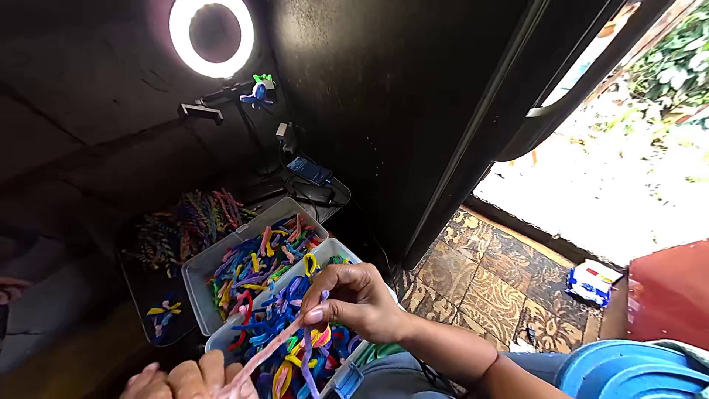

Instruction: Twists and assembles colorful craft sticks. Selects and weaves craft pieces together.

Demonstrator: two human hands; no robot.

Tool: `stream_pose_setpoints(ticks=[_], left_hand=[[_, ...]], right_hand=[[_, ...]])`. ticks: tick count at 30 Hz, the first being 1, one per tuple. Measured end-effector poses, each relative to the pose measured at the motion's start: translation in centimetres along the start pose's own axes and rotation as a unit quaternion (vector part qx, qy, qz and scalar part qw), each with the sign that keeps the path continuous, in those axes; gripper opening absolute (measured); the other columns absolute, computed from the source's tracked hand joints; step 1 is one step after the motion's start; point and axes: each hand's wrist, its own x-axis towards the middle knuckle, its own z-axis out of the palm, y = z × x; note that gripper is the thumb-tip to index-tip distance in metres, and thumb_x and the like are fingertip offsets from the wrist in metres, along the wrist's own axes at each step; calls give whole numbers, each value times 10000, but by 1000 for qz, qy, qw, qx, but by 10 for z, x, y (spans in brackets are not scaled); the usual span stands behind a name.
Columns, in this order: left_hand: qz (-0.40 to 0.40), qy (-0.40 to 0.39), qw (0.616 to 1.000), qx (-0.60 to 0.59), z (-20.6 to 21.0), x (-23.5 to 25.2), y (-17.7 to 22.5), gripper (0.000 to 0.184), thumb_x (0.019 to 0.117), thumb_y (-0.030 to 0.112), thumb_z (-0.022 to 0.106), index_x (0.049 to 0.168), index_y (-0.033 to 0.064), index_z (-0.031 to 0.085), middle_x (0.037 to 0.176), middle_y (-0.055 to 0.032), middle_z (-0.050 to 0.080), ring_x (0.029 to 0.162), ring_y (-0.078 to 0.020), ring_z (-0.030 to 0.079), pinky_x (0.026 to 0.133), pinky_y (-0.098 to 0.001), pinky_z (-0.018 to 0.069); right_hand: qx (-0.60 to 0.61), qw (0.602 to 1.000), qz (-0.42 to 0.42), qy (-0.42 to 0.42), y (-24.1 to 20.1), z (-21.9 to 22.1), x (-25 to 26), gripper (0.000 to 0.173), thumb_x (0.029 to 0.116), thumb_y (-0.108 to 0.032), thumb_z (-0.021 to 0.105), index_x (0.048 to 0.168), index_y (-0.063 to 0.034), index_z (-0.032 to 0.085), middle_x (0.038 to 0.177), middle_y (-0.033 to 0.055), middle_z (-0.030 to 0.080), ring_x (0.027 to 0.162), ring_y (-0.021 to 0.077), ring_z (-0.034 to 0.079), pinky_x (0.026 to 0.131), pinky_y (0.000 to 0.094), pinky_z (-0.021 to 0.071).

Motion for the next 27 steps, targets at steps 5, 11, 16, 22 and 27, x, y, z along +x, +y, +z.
stream_pose_setpoints(ticks=[5, 11, 16, 22, 27], left_hand=[[65, 13, 940, 333, -20, -6, 8, 154, 1057, 256, 549, 1123, 255, 689, 906, 188, 691, 787, 75, 624, 732, -99, 500], [-20, -77, 670, 738, -24, -22, 23, 354, 1027, 316, 602, 1167, 15, 727, 1127, -116, 739, 1209, -194, 605, 1062, -400, 389], [37, -60, 615, 786, -3, -25, 6, 371, 982, 430, 642, 1116, 105, 761, 1177, -202, 598, 1252, -297, 489, 1077, -382, 332], [80, -57, 721, 686, 10, -21, -21, 278, 1026, 186, 597, 987, -31, 767, 995, -125, 715, 967, -2, 644, 876, -94, 488], [79, -22, 767, 636, 15, -20, -27, 248, 1014, 166, 616, 969, -39, 747, 969, -67, 664, 945, 45, 603, 875, -83, 480]], right_hand=[[-98, 994, -37, 23, 0, -4, 2, 82, 983, -14, 627, 981, 67, 642, 949, 31, 718, 841, -21, 654, 757, 170, 558], [-181, 983, -17, -29, 6, 0, -1, 148, 970, -24, 654, 975, 120, 688, 959, 132, 728, 896, 44, 689, 828, 188, 567], [-215, 974, -32, -59, 15, 7, -5, 165, 971, -43, 662, 967, 118, 694, 928, 160, 727, 862, 69, 693, 803, 181, 559], [-140, 990, 19, -28, 14, 6, -5, 111, 969, -53, 668, 973, 50, 709, 982, 33, 725, 906, 5, 680, 819, 185, 583], [-33, 997, 76, -3, 15, 3, -6, 163, 1025, -78, 584, 1018, -36, 741, 1035, -38, 687, 836, -7, 659, 740, 177, 587]])
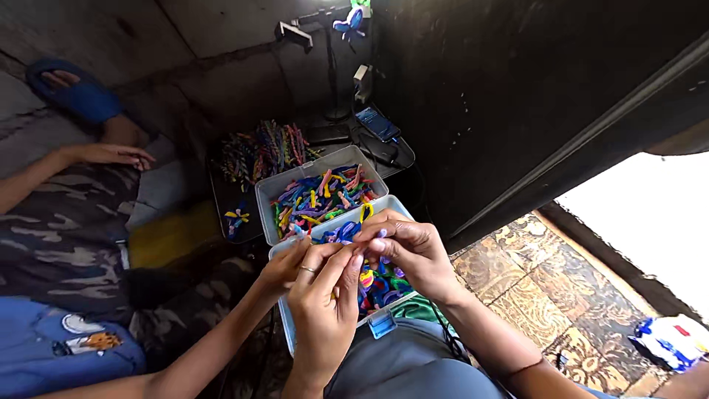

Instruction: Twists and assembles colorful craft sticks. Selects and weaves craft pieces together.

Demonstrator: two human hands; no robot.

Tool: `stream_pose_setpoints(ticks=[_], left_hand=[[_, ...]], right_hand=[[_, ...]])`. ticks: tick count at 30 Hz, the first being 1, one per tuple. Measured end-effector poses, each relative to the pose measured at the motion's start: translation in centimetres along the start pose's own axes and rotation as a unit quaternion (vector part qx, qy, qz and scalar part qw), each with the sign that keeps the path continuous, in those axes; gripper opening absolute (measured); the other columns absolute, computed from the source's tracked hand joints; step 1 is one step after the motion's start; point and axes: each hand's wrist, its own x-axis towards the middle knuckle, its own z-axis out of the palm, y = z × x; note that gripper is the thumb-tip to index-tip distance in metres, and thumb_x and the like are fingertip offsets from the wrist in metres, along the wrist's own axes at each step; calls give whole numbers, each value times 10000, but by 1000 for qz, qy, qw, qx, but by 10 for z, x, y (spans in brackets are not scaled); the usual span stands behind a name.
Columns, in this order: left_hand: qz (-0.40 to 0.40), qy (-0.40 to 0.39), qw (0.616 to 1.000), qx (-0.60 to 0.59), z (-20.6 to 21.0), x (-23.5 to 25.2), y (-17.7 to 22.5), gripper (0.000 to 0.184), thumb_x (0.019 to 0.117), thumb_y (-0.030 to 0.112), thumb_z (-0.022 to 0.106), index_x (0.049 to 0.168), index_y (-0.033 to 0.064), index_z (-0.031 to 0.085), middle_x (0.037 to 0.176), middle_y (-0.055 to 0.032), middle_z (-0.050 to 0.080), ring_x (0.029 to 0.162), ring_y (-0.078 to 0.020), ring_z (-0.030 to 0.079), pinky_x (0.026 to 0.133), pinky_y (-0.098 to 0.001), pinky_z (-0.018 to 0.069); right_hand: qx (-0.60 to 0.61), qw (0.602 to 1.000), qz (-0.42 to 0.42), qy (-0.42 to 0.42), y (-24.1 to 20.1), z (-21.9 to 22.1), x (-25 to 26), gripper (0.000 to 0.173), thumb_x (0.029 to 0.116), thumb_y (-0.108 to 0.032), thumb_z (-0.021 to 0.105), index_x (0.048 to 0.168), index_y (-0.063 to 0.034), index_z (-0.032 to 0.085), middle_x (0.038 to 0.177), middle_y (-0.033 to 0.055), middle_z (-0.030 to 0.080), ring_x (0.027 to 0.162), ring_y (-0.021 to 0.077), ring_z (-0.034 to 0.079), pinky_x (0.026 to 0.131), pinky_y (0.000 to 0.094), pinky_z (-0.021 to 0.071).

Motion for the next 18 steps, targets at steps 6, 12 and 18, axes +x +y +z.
stream_pose_setpoints(ticks=[6, 12, 18], left_hand=[[-16, 13, 998, -63, 4, -2, 0, 231, 1004, 99, 609, 970, -98, 724, 999, -95, 700, 814, 77, 589, 710, -62, 488], [-10, -8, 997, -80, 5, -4, 0, 221, 1008, 73, 590, 995, -109, 714, 974, -111, 732, 750, 73, 605, 681, -78, 502], [-55, -66, 984, -154, -3, -5, 0, 241, 1043, 87, 527, 1003, -87, 688, 914, -34, 679, 664, 88, 517, 587, -81, 449]], right_hand=[[-53, 998, -19, 6, 3, 2, -2, 216, 1050, -89, 544, 1087, -2, 738, 1011, -14, 648, 815, 5, 652, 733, 177, 594], [-109, 992, -60, 30, 3, 2, -3, 149, 987, -84, 648, 1050, -48, 777, 973, -45, 641, 799, -37, 609, 706, 125, 552], [-161, 982, -94, 11, 3, 2, -4, 154, 986, -94, 653, 1045, -52, 790, 953, -32, 599, 886, -22, 586, 773, 121, 523]])
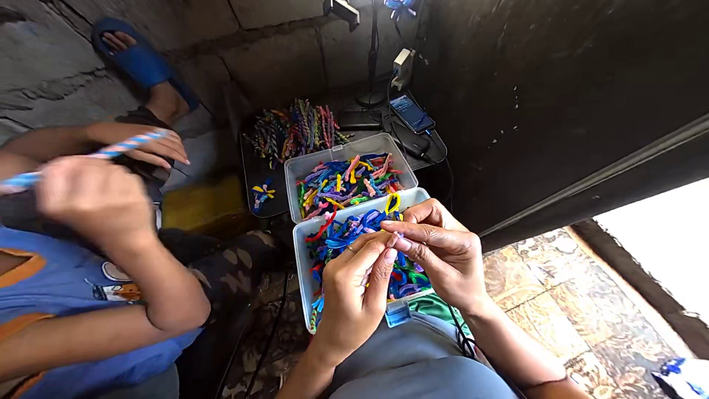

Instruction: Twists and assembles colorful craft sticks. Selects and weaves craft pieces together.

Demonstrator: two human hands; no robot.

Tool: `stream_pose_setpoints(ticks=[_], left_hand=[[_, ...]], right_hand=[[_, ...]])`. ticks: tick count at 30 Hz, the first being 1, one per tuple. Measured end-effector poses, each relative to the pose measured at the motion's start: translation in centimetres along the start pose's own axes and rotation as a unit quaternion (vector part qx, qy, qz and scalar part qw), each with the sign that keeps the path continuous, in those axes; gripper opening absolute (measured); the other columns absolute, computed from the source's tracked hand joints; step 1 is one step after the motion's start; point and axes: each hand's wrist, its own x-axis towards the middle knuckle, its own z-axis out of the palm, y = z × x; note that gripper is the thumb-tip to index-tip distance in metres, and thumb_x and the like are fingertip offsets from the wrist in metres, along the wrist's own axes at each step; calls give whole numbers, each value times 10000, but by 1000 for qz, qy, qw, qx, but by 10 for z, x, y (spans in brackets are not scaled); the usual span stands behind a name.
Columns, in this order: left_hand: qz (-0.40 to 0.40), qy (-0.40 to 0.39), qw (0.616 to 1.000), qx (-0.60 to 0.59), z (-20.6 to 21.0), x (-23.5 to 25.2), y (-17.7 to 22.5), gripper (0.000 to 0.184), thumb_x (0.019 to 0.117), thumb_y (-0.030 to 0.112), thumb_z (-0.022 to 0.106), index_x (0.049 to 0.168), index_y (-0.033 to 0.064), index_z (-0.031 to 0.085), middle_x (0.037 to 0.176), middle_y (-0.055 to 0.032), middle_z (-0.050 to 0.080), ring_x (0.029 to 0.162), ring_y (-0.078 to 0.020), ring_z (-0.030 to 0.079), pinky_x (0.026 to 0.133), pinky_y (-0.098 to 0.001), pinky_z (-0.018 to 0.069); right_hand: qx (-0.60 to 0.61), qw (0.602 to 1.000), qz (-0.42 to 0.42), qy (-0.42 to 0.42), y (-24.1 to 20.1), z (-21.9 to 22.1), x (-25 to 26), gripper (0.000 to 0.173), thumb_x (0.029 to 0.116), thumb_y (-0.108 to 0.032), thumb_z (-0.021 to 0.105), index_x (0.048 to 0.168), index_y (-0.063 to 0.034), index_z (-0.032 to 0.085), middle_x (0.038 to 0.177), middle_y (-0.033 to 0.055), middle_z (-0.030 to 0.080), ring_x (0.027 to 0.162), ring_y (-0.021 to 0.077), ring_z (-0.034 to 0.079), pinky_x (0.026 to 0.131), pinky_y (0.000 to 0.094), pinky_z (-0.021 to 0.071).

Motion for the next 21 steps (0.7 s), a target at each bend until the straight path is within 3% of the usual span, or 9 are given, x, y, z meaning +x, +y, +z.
stream_pose_setpoints(ticks=[8, 12, 15, 21], left_hand=[[-62, -82, 989, -107, -8, 1, 1, 250, 1088, 133, 438, 1031, -18, 630, 716, 94, 538, 587, 89, 468, 532, -86, 409], [-45, -108, 987, -108, -12, 2, 1, 277, 1094, 133, 423, 1003, -17, 636, 815, 76, 594, 668, 102, 476, 589, -75, 401], [-31, -126, 986, -103, -17, 2, 1, 296, 1101, 162, 436, 971, -10, 638, 804, 71, 574, 706, 103, 475, 624, -75, 396], [-23, -239, 959, -151, -34, 6, -2, 294, 1105, 160, 438, 977, -27, 625, 740, 28, 557, 695, 57, 511, 651, -101, 436]], right_hand=[[13, 1000, 3, -15, -1, -4, 1, 138, 972, -121, 687, 1037, -78, 800, 942, -38, 578, 807, -44, 553, 695, 95, 493], [33, 998, 7, -47, -2, -8, 3, 147, 985, -149, 677, 1046, -98, 800, 957, -49, 585, 888, -37, 572, 771, 107, 509], [46, 996, -5, -73, -2, -8, 3, 185, 1014, -195, 643, 1088, -113, 791, 1005, -52, 613, 960, -41, 575, 836, 118, 499], [117, 984, -24, -129, 2, -13, 5, 83, 955, -148, 727, 984, -94, 783, 927, -41, 673, 912, -35, 612, 794, 115, 513]])
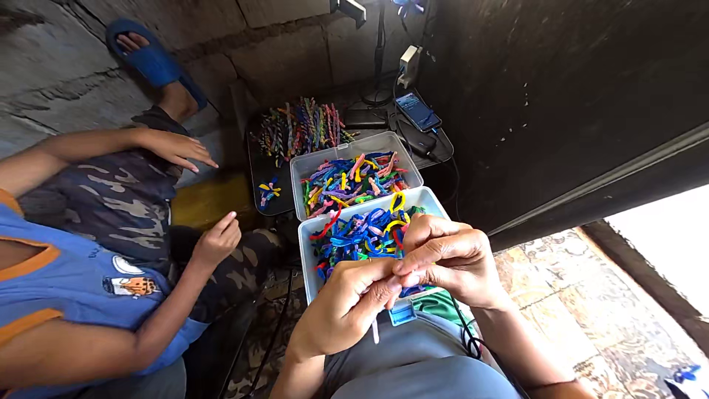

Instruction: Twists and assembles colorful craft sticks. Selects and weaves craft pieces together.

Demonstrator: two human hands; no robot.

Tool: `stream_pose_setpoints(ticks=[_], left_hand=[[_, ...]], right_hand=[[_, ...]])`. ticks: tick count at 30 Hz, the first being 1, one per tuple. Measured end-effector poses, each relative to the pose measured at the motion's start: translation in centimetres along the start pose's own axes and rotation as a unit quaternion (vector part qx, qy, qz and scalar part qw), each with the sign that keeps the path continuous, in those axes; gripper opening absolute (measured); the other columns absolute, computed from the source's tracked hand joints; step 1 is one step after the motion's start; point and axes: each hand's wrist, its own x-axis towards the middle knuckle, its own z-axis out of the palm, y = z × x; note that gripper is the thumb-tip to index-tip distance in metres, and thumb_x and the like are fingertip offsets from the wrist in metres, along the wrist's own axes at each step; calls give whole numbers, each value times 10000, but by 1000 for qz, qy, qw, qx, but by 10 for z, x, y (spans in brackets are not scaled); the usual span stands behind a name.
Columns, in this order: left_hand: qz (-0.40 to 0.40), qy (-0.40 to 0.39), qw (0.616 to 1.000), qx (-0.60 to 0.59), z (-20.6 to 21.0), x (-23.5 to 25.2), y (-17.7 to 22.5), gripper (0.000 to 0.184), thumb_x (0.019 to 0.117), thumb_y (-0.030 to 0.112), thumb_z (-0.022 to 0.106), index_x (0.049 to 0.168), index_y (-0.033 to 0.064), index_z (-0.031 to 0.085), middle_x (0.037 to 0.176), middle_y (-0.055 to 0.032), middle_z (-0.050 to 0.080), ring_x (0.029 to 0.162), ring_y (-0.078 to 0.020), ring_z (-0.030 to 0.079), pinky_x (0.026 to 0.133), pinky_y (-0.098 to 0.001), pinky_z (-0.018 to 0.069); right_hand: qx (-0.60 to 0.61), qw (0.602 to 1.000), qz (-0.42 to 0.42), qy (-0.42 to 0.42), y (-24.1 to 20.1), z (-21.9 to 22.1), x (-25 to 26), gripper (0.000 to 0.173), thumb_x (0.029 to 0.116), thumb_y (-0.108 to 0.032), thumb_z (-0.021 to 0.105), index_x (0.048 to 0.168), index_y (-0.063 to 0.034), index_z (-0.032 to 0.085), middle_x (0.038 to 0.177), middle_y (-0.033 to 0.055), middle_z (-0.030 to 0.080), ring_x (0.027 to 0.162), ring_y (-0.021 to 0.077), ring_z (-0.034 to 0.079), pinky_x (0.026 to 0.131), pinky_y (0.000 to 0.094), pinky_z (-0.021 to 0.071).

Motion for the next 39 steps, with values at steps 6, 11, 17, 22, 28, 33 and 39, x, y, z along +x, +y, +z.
stream_pose_setpoints(ticks=[6, 11, 17, 22, 28, 33, 39], left_hand=[[13, 27, 997, 69, 0, -1, 4, 320, 1101, 170, 456, 1025, -70, 654, 850, -22, 628, 782, 61, 547, 725, -96, 464], [49, 165, 953, 250, 9, -2, 7, 258, 1043, 156, 581, 1020, -44, 743, 984, -96, 714, 940, 11, 650, 854, -112, 516], [113, 162, 881, 431, 4, -5, 19, 153, 1022, 155, 633, 1003, 55, 747, 950, -106, 656, 759, -41, 582, 676, -109, 454], [165, 166, 846, 479, 6, -5, 22, 139, 1016, 135, 629, 979, 41, 724, 858, -83, 597, 752, -76, 565, 665, -123, 441], [97, 111, 968, 202, 0, -6, 21, 244, 1041, 214, 600, 957, 22, 725, 773, -17, 581, 767, 26, 544, 930, -156, 428], [50, 21, 998, -5, -5, -5, 13, 261, 1045, 193, 586, 955, -14, 716, 784, 28, 581, 741, 88, 490, 679, -70, 391], [61, 86, 990, 95, 0, -8, 13, 215, 1020, 156, 633, 973, -25, 738, 809, -13, 599, 759, 71, 533, 689, -62, 436]], right_hand=[[-116, 991, -64, 12, -3, 1, -2, 129, 982, -188, 703, 993, -79, 769, 897, -2, 668, 909, -11, 592, 805, 127, 468], [-350, 922, -165, 13, -3, 3, -4, 153, 1039, -205, 616, 995, -69, 674, 872, 66, 602, 877, 112, 586, 800, 179, 467], [-169, 985, -29, -16, -10, 13, -4, 337, 1083, -182, 502, 817, 4, 592, 694, 35, 521, 697, 10, 493, 673, 131, 382], [70, 990, 119, -8, -19, 20, -6, 333, 1082, -192, 470, 759, -122, 512, 646, -124, 435, 588, -111, 394, 542, 71, 311], [-20, 997, 32, -62, -20, 10, -3, 248, 1056, -287, 577, 1044, -40, 573, 857, -37, 597, 802, -90, 553, 743, 71, 460], [-7, 996, -58, -64, -20, 2, 1, 151, 1021, -163, 642, 1000, -17, 675, 945, 31, 670, 940, -1, 623, 832, 135, 499], [-296, 945, -128, -57, -22, 5, -2, 182, 1080, -183, 526, 986, -38, 583, 915, 99, 627, 913, 112, 630, 825, 184, 499]])
